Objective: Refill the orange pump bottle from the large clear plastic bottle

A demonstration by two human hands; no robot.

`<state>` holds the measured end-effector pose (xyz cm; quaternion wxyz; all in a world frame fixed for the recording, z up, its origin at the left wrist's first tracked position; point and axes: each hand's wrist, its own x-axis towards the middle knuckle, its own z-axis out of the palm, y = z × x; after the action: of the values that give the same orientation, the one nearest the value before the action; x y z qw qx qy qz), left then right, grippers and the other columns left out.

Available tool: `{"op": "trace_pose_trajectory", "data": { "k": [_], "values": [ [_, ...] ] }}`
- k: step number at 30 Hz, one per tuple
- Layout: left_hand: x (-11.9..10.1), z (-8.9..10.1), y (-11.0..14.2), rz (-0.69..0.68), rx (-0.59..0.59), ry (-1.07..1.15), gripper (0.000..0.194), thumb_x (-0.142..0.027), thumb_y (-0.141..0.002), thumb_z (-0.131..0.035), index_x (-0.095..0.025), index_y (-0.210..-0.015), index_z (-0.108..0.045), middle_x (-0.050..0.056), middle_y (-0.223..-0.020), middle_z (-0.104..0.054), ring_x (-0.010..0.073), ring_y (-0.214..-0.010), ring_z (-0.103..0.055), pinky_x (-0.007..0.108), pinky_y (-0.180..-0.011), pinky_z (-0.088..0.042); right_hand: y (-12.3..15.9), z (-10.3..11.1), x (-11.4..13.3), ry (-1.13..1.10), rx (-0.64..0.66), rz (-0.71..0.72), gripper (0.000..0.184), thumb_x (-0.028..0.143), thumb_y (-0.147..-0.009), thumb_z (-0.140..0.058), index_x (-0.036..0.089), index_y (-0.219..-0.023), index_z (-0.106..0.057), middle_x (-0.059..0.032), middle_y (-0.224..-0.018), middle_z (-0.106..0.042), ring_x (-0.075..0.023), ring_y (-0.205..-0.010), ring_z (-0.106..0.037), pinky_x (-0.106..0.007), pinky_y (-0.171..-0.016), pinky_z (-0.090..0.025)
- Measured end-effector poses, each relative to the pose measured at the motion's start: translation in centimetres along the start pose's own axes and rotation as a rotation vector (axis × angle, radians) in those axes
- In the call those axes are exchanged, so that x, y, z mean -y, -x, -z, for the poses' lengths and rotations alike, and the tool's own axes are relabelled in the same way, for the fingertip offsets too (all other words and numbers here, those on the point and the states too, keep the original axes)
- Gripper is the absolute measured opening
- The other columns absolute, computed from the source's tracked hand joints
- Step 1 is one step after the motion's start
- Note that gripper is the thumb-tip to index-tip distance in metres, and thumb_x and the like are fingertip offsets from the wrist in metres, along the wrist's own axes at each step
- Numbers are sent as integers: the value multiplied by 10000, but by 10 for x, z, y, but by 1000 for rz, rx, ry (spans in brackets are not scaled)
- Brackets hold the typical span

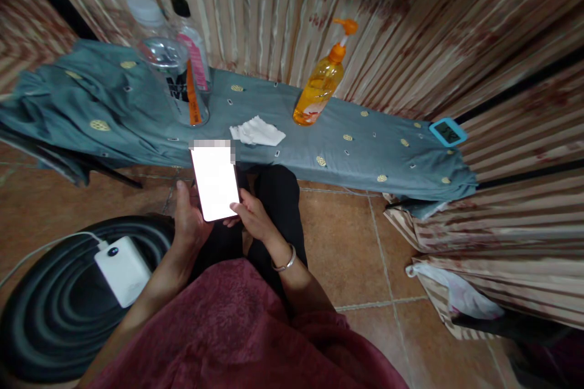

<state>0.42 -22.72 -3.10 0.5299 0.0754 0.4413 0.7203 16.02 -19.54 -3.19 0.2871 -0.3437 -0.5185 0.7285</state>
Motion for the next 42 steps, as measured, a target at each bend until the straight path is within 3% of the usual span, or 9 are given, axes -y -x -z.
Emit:
{"op": "trace_pose_trajectory", "data": {
  "k": [4,7,12,22,30,36,42],
  "values": [
    [0,2,-2,-52,9,-20,745,-966,-1072,-774,-233,-1063,-908,109,-923,-971,385,-1054,-1011,425,-832,-823,2,7,4,-23,-36,-21,253,418,-1042,-828,244,-1220,-784,32,-845,-886,-196,-675,-878,-326,-701,-790],
    [0,2,-1,-110,-2,-47,747,-972,-1025,-826,-232,-1076,-913,122,-952,-979,388,-1100,-1008,414,-850,-821,5,11,6,-28,-29,-32,198,417,-1029,-809,235,-1108,-805,9,-839,-887,-203,-709,-890,-325,-713,-788],
    [-1,1,-1,-74,-17,-24,709,-927,-1071,-790,-231,-1103,-920,135,-1002,-990,403,-1181,-1003,435,-903,-831,6,11,5,-27,0,-48,211,430,-1004,-817,220,-1025,-809,-44,-918,-911,-205,-768,-894,-315,-712,-769],
    [3,1,-2,-122,-31,-52,726,-958,-1037,-816,-239,-1083,-909,132,-995,-987,404,-1165,-1000,423,-866,-820,4,6,9,-33,-29,-55,353,574,-893,-926,250,-888,-786,18,-745,-824,-211,-709,-880,-316,-674,-736],
    [1,3,-3,-12,-19,10,731,-937,-1109,-757,-223,-1139,-913,128,-1011,-988,401,-1113,-1008,444,-865,-826,4,4,12,-31,-33,-45,355,583,-885,-896,268,-850,-736,23,-725,-833,-176,-628,-822,-308,-654,-722],
    [-1,2,-2,-62,-48,24,655,-867,-1125,-796,-223,-1136,-915,126,-1045,-998,398,-1156,-1006,449,-919,-833,5,4,11,-32,-37,-46,372,600,-897,-913,250,-891,-786,11,-745,-852,-201,-690,-874,-307,-672,-734],
    [-2,1,-1,20,-18,46,676,-881,-1156,-743,-229,-1117,-917,104,-966,-989,375,-1063,-1012,421,-861,-829,6,2,15,-35,-49,-59,436,656,-864,-962,252,-871,-798,11,-745,-872,-184,-647,-848,-292,-641,-709]
  ]
}}
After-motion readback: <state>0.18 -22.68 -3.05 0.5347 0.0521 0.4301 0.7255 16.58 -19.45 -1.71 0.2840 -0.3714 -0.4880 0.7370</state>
